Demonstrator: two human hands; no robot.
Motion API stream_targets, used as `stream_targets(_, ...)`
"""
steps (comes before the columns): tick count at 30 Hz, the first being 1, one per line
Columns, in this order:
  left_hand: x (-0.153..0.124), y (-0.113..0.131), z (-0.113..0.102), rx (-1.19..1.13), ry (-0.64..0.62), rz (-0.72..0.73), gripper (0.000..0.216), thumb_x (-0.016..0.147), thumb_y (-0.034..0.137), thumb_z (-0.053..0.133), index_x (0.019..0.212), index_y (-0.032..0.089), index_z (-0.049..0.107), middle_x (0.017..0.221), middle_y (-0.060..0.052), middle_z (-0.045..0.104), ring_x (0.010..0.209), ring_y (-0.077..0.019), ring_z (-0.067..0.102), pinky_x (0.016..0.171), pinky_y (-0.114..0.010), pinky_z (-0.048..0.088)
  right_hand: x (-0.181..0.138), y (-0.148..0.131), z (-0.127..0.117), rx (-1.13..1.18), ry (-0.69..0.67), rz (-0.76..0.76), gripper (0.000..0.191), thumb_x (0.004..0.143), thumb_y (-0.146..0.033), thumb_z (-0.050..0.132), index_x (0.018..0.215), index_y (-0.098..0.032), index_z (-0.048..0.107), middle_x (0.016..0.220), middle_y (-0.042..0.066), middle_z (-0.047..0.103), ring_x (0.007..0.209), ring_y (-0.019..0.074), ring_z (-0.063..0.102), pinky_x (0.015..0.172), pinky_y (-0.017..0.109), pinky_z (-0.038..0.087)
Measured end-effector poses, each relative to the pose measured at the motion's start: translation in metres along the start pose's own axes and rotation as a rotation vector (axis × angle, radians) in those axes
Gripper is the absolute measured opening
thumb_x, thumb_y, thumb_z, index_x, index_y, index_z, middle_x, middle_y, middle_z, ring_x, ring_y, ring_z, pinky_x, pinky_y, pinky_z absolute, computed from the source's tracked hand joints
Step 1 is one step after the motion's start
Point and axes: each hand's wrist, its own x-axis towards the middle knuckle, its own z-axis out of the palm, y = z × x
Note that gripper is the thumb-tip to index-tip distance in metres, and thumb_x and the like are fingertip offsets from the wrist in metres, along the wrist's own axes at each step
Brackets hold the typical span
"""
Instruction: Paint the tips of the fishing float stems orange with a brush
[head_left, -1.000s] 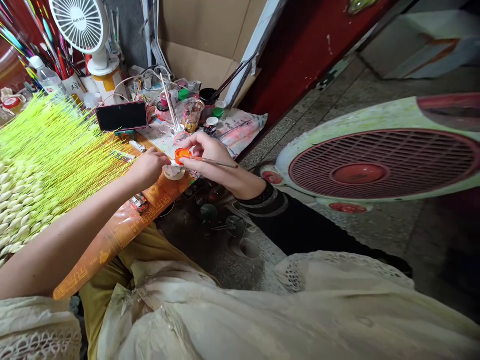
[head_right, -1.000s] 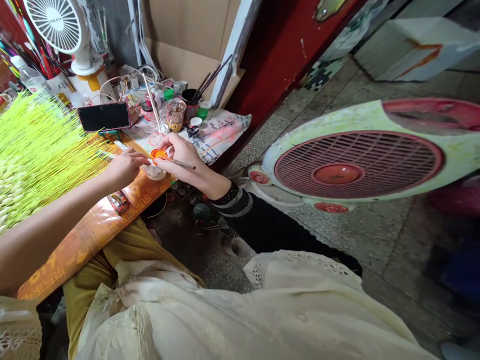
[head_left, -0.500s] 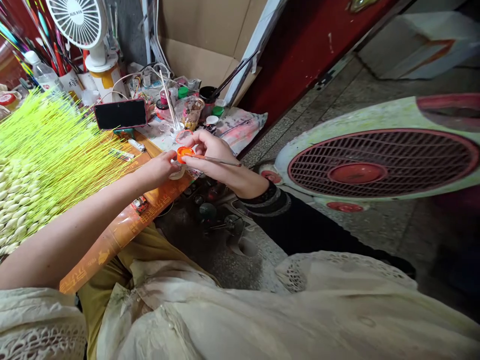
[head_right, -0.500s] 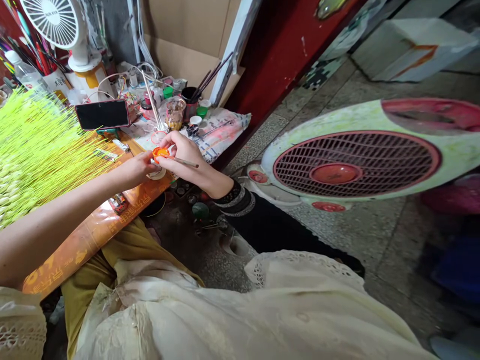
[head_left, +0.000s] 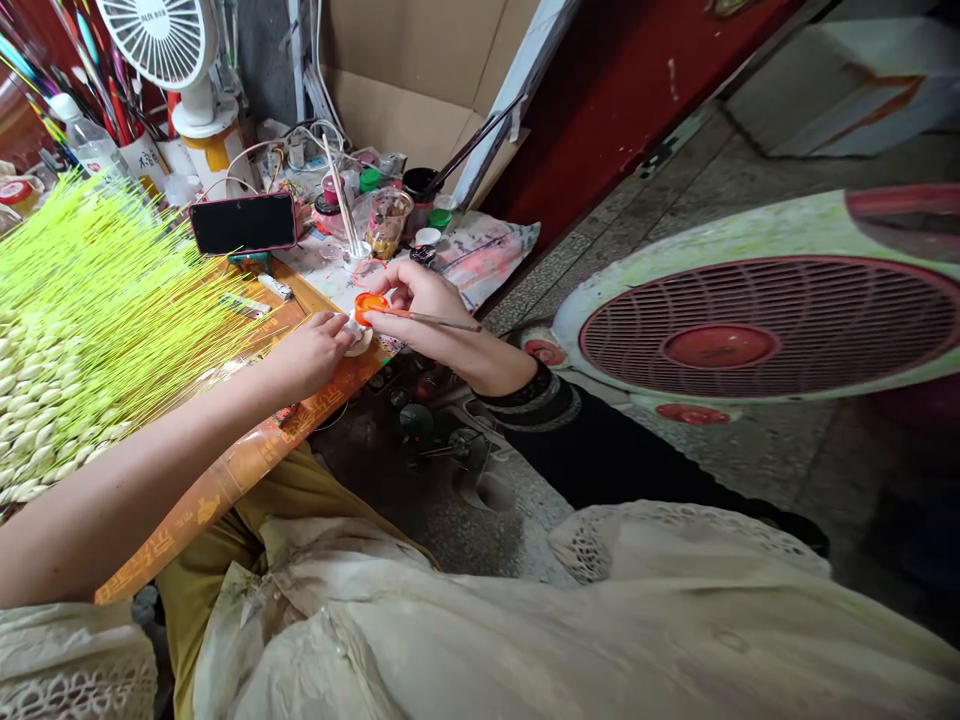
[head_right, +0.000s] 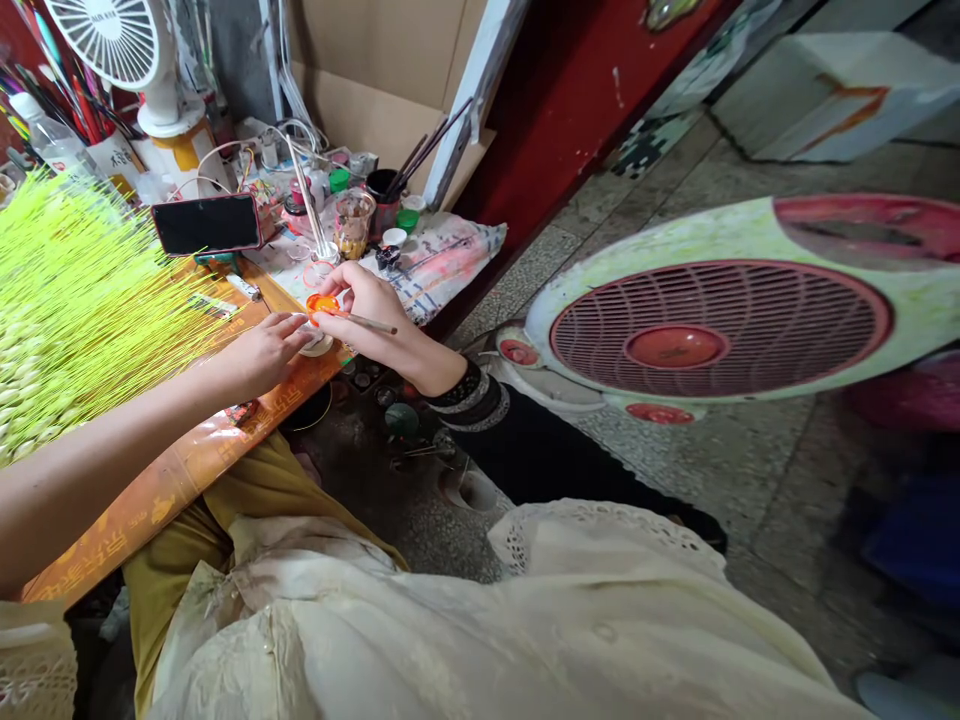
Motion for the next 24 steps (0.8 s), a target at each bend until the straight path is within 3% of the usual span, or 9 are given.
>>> stream_targets(5,-0.012,0.016,-0.005,0.053,-0.042,0.037,0.036,0.095,0.01,0.041,0.123,0.006,0.063,0.124,-0.019,0.067,0.117,-0.026,0.06,0.107,-0.043,0.044,0.0,0.007,0.003,0.008,-0.041,-0.038,0.032,0.075,-0.039,0.071,0.1,-0.021,0.06,0.104,0.004,0.065,0.086,0.0188,0.055,0.078,0.035,0.045)
stream_targets(14,-0.015,0.036,0.003,-0.038,-0.082,-0.019,0.037,0.102,0.022,0.038,0.129,0.01,0.061,0.141,-0.018,0.059,0.111,-0.0259,0.06,0.096,-0.041,0.046,-0.001,-0.001,0.01,0.011,-0.079,0.048,0.034,0.074,-0.039,0.07,0.1,-0.02,0.06,0.096,0.003,0.062,0.083,0.0186,0.054,0.074,0.033,0.043)
stream_targets(19,-0.018,0.041,-0.004,-0.047,-0.131,-0.039,0.04,0.101,0.019,0.039,0.135,0.012,0.058,0.152,-0.019,0.049,0.115,-0.0273,0.059,0.095,-0.043,0.047,0.0,0.014,0.02,-0.005,-0.067,0.033,0.03,0.072,-0.037,0.071,0.093,-0.022,0.058,0.091,0.002,0.061,0.088,0.021,0.056,0.074,0.033,0.043)
stream_targets(24,-0.018,0.042,-0.009,-0.032,-0.184,-0.052,0.036,0.1,0.02,0.039,0.124,0.009,0.064,0.148,-0.02,0.053,0.114,-0.0284,0.058,0.096,-0.043,0.048,-0.001,0.031,0.032,-0.02,-0.065,0.016,0.03,0.072,-0.038,0.071,0.093,-0.024,0.056,0.089,0.002,0.061,0.087,0.0226,0.056,0.072,0.034,0.044)
